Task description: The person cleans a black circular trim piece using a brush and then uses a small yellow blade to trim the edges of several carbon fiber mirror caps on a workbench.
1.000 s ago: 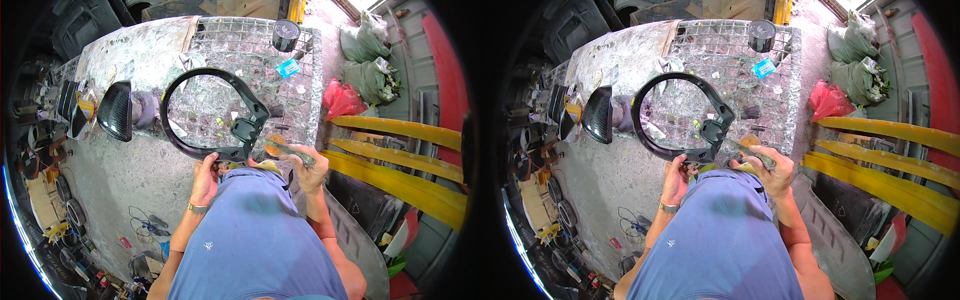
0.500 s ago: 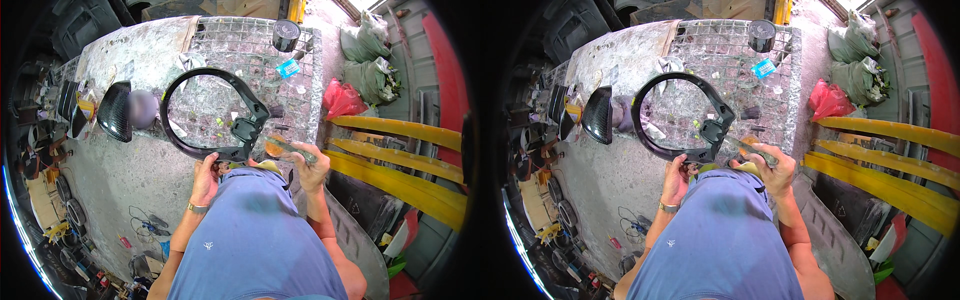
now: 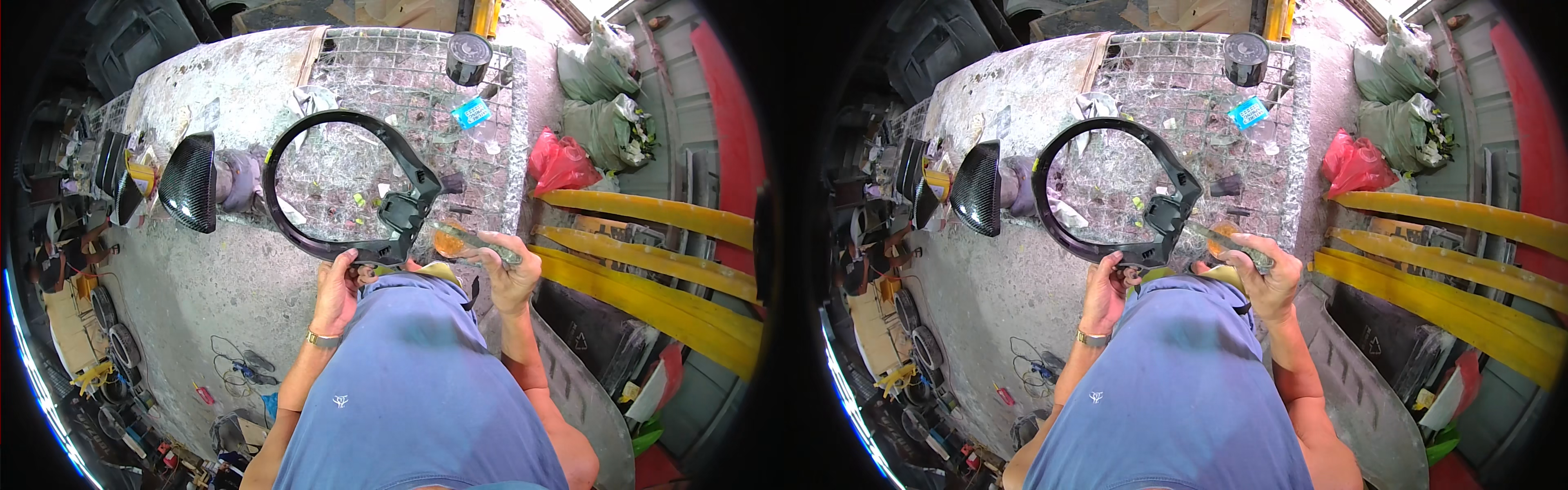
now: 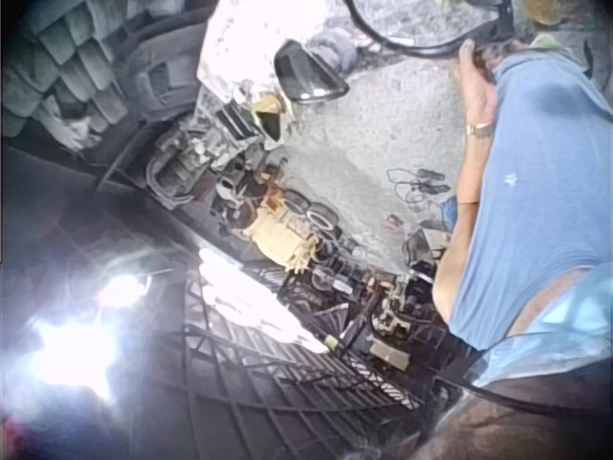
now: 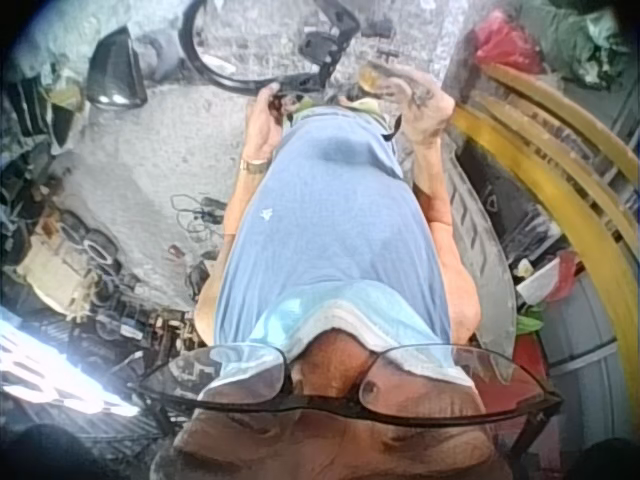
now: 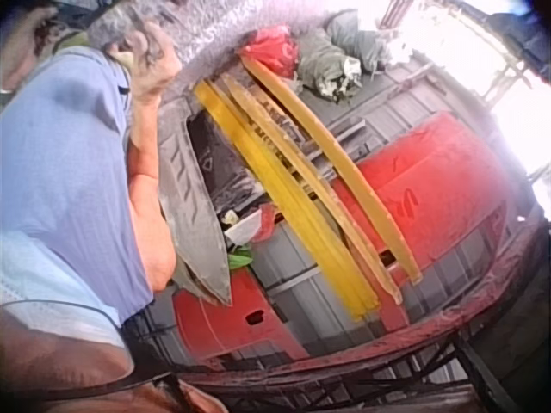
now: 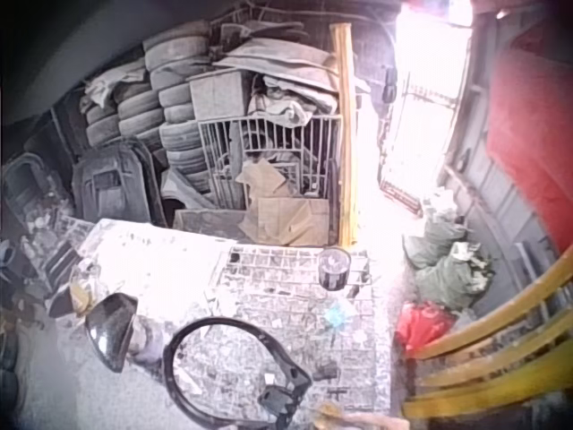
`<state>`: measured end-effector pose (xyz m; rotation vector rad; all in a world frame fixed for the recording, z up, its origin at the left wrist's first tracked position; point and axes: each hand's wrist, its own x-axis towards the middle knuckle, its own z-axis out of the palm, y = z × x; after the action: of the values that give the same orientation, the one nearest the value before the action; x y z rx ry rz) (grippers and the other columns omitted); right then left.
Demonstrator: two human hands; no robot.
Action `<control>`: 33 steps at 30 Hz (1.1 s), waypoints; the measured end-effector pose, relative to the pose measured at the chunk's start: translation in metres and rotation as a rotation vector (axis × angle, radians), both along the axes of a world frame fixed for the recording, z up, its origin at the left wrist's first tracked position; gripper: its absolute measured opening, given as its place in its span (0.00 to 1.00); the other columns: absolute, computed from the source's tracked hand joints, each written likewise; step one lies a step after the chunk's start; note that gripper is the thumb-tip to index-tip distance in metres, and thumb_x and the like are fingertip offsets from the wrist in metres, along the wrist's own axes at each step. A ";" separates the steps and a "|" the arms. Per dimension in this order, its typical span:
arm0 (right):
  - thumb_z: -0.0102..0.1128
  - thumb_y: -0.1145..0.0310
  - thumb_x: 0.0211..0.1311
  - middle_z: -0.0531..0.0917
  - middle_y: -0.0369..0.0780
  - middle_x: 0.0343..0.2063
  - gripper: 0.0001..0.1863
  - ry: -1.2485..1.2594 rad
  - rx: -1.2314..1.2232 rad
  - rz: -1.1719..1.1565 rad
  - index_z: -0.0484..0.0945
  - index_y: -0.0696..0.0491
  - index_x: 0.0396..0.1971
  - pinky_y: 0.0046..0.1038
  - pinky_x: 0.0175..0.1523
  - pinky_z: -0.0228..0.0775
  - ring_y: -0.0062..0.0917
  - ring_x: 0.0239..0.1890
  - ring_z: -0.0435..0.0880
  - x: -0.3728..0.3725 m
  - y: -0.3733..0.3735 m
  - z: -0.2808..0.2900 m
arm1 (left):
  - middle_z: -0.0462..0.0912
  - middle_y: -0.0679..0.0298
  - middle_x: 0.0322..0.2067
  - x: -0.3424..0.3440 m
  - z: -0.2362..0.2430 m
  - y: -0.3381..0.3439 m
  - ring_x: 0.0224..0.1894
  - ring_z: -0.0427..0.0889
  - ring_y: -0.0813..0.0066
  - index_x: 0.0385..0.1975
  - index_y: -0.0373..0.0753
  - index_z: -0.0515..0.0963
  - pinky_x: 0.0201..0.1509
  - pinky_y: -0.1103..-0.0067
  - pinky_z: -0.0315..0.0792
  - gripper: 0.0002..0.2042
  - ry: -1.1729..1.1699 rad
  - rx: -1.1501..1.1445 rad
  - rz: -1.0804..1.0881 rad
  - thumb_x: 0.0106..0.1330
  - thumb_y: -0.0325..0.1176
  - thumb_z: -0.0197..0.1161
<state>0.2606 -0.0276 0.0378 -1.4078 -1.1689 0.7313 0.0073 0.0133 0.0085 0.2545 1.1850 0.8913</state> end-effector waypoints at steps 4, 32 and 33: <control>0.65 0.71 0.59 0.86 0.42 0.25 0.11 -0.021 0.002 0.021 0.78 0.59 0.39 0.19 0.32 0.75 0.23 0.28 0.87 0.002 0.000 -0.002 | 0.82 0.63 0.24 0.000 -0.001 0.000 0.21 0.81 0.78 0.29 0.36 0.76 0.27 0.82 0.80 0.06 -0.002 -0.004 -0.009 0.63 0.32 0.59; 0.65 0.71 0.59 0.86 0.41 0.25 0.10 -0.034 -0.011 0.023 0.78 0.58 0.38 0.19 0.33 0.75 0.23 0.28 0.87 0.004 0.003 0.000 | 0.82 0.63 0.23 0.002 -0.002 0.003 0.21 0.81 0.78 0.28 0.35 0.77 0.27 0.81 0.80 0.07 -0.003 -0.013 -0.009 0.64 0.32 0.59; 0.65 0.71 0.59 0.86 0.41 0.25 0.10 -0.034 -0.017 0.013 0.78 0.58 0.38 0.19 0.33 0.75 0.22 0.28 0.87 0.005 0.003 -0.001 | 0.82 0.63 0.23 0.002 -0.002 0.003 0.21 0.81 0.78 0.28 0.35 0.77 0.27 0.81 0.80 0.07 -0.007 -0.011 -0.008 0.64 0.31 0.59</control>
<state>0.2653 -0.0246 0.0371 -1.4325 -1.2018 0.7304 0.0090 0.0160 0.0069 0.2464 1.1817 0.8778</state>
